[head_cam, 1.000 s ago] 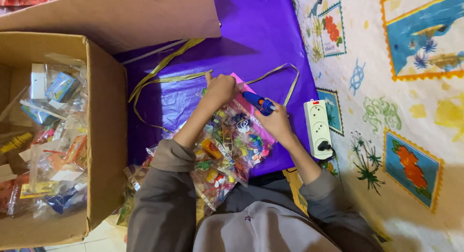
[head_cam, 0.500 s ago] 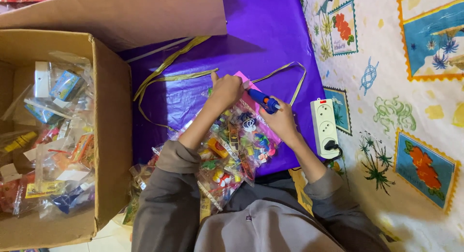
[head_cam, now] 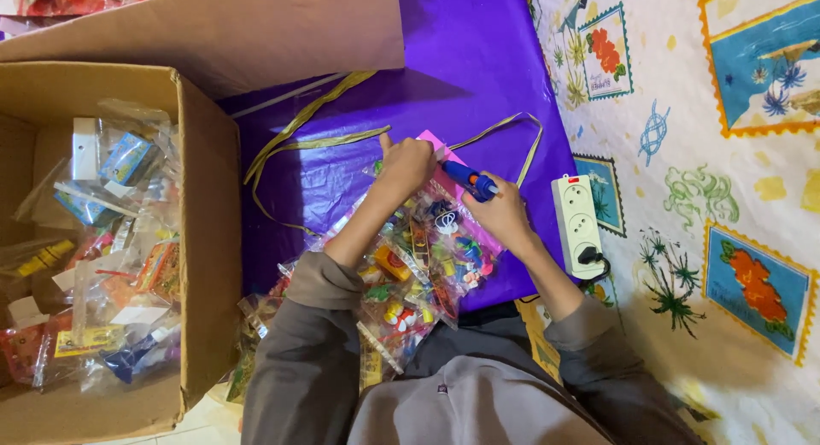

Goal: Sealing a large plastic bag containing toy packages using a hot glue gun and then sorting items in a box.

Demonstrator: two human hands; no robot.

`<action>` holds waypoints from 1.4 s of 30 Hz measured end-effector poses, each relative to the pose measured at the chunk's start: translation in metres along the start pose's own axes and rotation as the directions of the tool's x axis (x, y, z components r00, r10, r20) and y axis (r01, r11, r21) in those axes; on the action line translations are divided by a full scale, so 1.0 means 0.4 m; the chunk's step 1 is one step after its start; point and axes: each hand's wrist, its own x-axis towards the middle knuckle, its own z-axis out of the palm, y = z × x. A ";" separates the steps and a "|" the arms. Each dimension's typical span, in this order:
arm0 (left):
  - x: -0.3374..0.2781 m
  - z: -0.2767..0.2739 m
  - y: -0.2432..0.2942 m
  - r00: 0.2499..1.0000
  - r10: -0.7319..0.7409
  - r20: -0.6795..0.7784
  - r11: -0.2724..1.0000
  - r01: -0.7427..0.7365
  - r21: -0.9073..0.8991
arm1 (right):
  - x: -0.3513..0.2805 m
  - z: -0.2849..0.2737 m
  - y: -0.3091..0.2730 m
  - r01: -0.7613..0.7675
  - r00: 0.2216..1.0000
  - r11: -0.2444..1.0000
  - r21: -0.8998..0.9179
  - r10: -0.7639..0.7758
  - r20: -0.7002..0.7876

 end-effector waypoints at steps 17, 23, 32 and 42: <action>0.000 0.056 -0.010 0.994 0.041 -0.099 0.999 -0.040 0.005 | -0.003 -0.025 -0.012 -0.056 0.995 0.992 -0.114 0.064 0.074; -0.012 0.073 -0.002 0.989 0.061 -0.134 0.997 -0.055 0.045 | -0.013 -0.053 -0.041 -0.007 0.992 0.984 -0.175 0.028 0.119; -0.060 0.091 0.044 0.947 0.154 -0.283 0.972 -0.094 0.216 | -0.020 -0.092 0.005 -0.033 0.997 0.997 -0.065 0.038 0.071; -0.072 0.163 0.089 0.941 0.179 -0.285 0.908 -0.047 0.417 | -0.036 -0.123 0.053 0.035 0.998 0.999 0.023 -0.034 -0.045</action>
